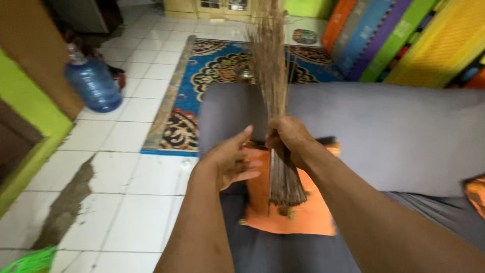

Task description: The person tidies a bed by first placing a helmet on a nearby table, then picking up and discarding a small item into a plastic bag. They smooth the gray bedsheet, pick up an orange pillow, and use a straw broom to dust the pillow before placing it back on the bed and smoothing the sheet again.

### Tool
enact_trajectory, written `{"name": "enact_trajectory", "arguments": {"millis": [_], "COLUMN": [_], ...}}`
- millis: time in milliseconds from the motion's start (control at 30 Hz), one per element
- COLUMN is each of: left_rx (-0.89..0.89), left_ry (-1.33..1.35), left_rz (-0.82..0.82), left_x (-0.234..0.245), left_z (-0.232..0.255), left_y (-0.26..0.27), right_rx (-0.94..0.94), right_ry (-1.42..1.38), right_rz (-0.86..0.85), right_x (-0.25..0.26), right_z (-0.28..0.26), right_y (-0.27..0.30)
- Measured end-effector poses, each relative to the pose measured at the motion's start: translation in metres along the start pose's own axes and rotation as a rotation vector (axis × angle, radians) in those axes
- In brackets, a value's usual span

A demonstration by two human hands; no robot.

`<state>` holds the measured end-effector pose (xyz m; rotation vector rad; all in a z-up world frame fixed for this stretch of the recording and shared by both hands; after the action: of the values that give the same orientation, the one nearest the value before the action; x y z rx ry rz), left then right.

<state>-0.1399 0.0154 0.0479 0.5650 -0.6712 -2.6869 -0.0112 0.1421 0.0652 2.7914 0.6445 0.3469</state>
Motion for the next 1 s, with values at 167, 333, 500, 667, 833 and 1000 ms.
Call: {"name": "enact_trajectory", "arguments": {"millis": [167, 333, 500, 667, 833, 1000], "left_rx": [-0.064, -0.042, -0.236, -0.207, -0.169, -0.137], "left_ry": [-0.004, -0.058, 0.361, 0.541, 0.633, 0.576], "left_rz": [-0.166, -0.016, -0.011, 0.054, -0.319, -0.245], "left_x": [0.096, 0.175, 0.221, 0.251, 0.256, 0.25], "left_z": [0.058, 0.093, 0.116, 0.128, 0.135, 0.163], "left_y": [0.037, 0.037, 0.017, -0.047, -0.131, -0.173], "right_rx": [0.098, 0.04, 0.257, 0.457, 0.623, 0.508], "right_ry": [-0.031, -0.03, 0.213, 0.107, 0.308, 0.585], "right_rz": [-0.107, -0.106, -0.043, 0.081, 0.285, 0.441], "right_x": [-0.129, -0.225, -0.282, -0.299, -0.326, -0.333], "right_z": [-0.035, -0.074, -0.118, -0.16, -0.177, -0.191], "right_y": [0.011, -0.002, -0.037, -0.017, -0.017, -0.078]}}
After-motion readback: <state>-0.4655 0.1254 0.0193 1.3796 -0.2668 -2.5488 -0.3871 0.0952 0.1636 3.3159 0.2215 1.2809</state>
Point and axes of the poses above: each hand's wrist, its own y-axis away from the middle knuckle, its own x-axis out of the back of the hand, z = x × y, the point moved 1 cm from there along -y, towards the middle knuckle, and after that the axes turned 1 degree about z, right-handed, at the moved point
